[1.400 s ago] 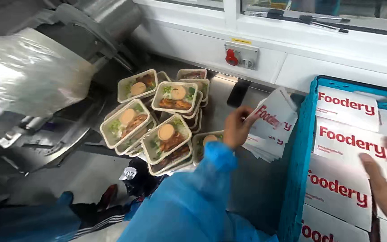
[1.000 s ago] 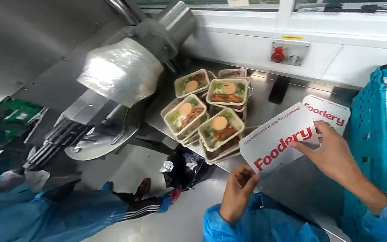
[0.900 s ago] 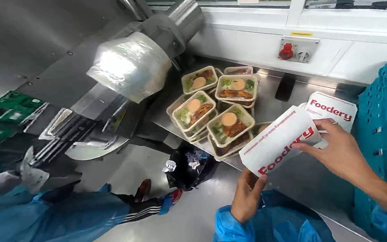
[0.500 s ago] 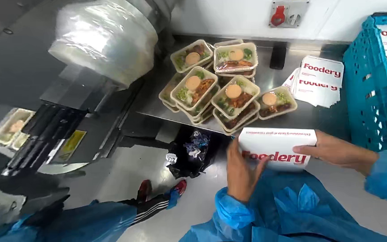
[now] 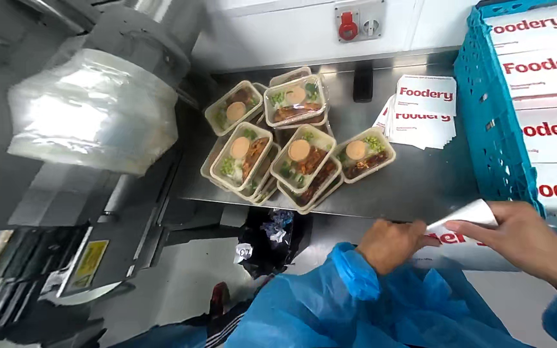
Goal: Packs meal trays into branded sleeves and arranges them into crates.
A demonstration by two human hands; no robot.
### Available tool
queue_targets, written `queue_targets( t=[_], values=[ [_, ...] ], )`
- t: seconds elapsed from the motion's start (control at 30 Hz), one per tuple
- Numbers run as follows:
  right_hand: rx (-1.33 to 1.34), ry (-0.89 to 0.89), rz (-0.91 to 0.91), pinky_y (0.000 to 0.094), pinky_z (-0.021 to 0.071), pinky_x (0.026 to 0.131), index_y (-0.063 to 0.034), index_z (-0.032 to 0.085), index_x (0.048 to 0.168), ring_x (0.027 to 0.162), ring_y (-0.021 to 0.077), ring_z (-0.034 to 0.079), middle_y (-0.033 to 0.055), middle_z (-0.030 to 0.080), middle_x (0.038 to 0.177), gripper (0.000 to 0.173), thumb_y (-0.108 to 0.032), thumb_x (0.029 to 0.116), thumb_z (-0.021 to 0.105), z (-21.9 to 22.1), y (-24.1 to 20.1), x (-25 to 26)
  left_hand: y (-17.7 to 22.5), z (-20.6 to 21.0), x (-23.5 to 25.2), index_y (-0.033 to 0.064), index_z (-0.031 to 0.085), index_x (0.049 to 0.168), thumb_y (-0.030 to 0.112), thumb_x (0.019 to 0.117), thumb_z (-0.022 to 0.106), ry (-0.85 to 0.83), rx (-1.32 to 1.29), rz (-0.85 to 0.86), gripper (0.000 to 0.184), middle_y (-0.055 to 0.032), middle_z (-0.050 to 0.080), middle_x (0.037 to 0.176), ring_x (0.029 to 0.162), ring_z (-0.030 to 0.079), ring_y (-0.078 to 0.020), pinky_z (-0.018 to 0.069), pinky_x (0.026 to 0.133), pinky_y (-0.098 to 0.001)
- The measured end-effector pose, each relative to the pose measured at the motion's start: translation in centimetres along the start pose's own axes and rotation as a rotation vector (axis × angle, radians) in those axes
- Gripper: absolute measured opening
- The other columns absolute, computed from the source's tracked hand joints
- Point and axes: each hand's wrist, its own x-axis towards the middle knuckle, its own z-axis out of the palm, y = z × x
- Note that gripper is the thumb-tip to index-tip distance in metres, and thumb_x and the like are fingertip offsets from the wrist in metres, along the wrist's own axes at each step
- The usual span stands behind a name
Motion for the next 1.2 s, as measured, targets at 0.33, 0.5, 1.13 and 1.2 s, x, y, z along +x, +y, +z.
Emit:
queue_targets(
  t=[0.33, 0.5, 1.13, 1.2],
  values=[
    [0.165, -0.172, -0.071, 0.0181, 0.0555, 0.063, -0.0243, 0.073, 0.091, 0.072, -0.0041, 0.065, -0.0135, 0.070, 0.079, 0.031, -0.054, 0.0917, 0.066, -5.5, 5.4, 3.1, -3.2, -2.1, 13.5, -0.0035, 0.050, 0.143, 0.039, 0.0918, 0.076, -0.428, -0.314, -0.049, 0.072, -0.0208, 0.064, 0.129, 0.115, 0.066, -0.0293, 0.0545, 0.100, -0.0485],
    [0.270, -0.436, -0.073, 0.0160, 0.0521, 0.058, -0.0224, 0.073, 0.091, 0.066, -0.0023, 0.063, -0.0112, 0.068, 0.075, 0.022, -0.043, 0.0954, 0.065, -7.6, 3.7, 6.8, -0.1, -0.8, 13.7, -0.0008, 0.059, 0.135, 0.042, 0.0860, 0.080, -0.374, -0.195, -0.076, 0.068, -0.0150, 0.073, 0.107, 0.091, 0.073, -0.0259, 0.0605, 0.078, -0.0491],
    [-0.040, -0.010, -0.103, 0.0194, 0.0505, 0.048, -0.0212, 0.073, 0.081, 0.056, -0.0040, 0.060, -0.0128, 0.066, 0.067, 0.030, -0.051, 0.0797, 0.077, -4.9, 0.1, 9.2, -1.2, -2.5, 10.2, 0.0064, 0.070, 0.078, 0.035, 0.0966, 0.065, -0.132, 0.117, -0.074, 0.035, -0.0057, 0.058, 0.054, 0.050, 0.062, -0.0222, 0.0491, 0.046, -0.0404],
    [-0.016, -0.123, 0.000, 0.0205, 0.0538, 0.055, -0.0206, 0.071, 0.083, 0.061, -0.0038, 0.062, -0.0132, 0.066, 0.069, 0.038, -0.058, 0.0792, 0.074, -4.6, 0.8, 8.1, -1.5, -2.7, 9.8, 0.0087, 0.070, 0.075, 0.040, 0.0961, 0.064, -0.114, 0.184, 0.009, 0.039, -0.0037, 0.057, 0.053, 0.048, 0.061, -0.0209, 0.0471, 0.043, -0.0393]
  ],
)
